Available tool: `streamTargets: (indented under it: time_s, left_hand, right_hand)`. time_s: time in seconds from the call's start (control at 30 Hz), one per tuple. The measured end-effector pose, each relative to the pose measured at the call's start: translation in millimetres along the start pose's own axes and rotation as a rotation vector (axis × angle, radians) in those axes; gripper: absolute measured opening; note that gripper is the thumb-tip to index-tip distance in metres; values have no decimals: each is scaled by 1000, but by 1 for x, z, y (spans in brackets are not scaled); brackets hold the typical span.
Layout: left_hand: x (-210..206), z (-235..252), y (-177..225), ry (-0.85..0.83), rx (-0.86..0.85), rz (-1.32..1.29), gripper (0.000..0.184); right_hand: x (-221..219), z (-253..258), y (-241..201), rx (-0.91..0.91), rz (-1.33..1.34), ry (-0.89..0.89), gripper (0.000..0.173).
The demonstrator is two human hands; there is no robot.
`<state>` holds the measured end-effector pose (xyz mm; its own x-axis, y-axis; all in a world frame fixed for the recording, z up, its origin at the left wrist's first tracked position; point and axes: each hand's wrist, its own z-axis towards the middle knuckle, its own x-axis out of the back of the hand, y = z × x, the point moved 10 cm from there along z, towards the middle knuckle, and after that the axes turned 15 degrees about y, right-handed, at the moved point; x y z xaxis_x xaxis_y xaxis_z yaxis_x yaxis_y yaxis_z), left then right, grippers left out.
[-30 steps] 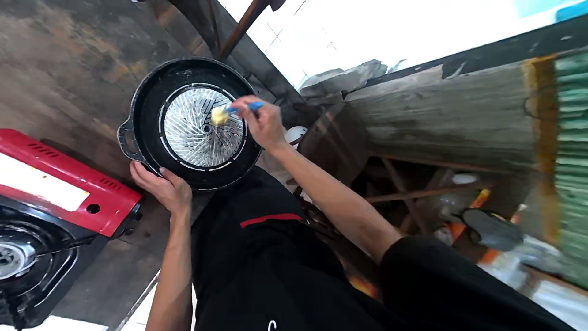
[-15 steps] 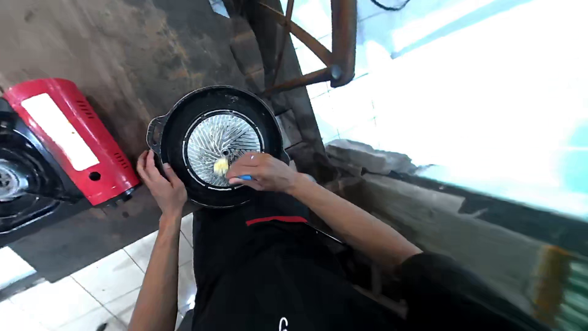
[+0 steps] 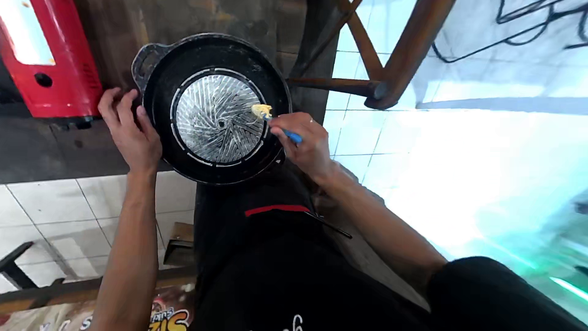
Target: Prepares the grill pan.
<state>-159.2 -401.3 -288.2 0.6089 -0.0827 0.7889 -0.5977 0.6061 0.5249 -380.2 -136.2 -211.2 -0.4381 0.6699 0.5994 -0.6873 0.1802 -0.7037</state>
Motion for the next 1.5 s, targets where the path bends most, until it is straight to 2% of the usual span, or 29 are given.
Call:
streamTargets:
  time_s: [0.1,0.2,0.37,0.47,0.6,0.67,0.73,0.87,0.97,1.07,1.13,1.2,1.23,1.3,1.4,1.5]
  left_hand:
    - [-3,0,-7,3,11,-4,38]
    - [-3,-2,-12,16,45,-34,36]
    - [-5,-6,-17,22,72,-52,36]
    - [-5,-4,-16,34,96,-56,35]
    - [-5,-4,-20,45,126,-84,35]
    - [-6,-6,-23,32,142,-98,35]
    - [-7,-7,-24,19,157,-116,36]
    - [-5,-6,-23,29,194,-125,36]
    - [-4,-6,-22,-10,223,-84,43]
    - [-5,-6,-22,-26,238,-64,45]
    - [-5,-5,-22,-9,233,-66,45]
    - [-6,-6,-22,-2,237,-66,44]
    - [-6,-7,-23,-4,242,-65,44]
    - [-6,-6,-23,-16,253,-55,45]
    - [-7,-6,-23,-38,262,-56,45]
    - [-6,-6,-23,-35,252,-55,44]
  right_hand:
    - [6,-40,-14,183,-95,-127,24]
    - [8,-79,-26,249,-86,-230,26]
    - [-26,-84,-63,298,115,-397,24]
    - [-55,-66,-73,197,225,-409,21]
    - [-98,-24,-60,-114,357,-416,19]
    - [-113,-7,-52,-208,443,-383,18]
    - [-120,-1,-48,-204,507,-409,18]
    - [-100,-11,-40,-43,477,-629,21]
    - [-98,2,-20,-165,377,-823,26]
    - [-124,13,-21,-258,356,-970,26]
    - [-146,17,-30,-319,387,-984,25]
    - [-157,19,-38,-380,465,-913,23]
    - [-157,20,-41,-359,482,-875,23]
    - [-144,17,-47,-207,442,-853,24]
    - [-117,12,-49,4,383,-912,23]
    - [-123,18,-55,94,349,-991,23]
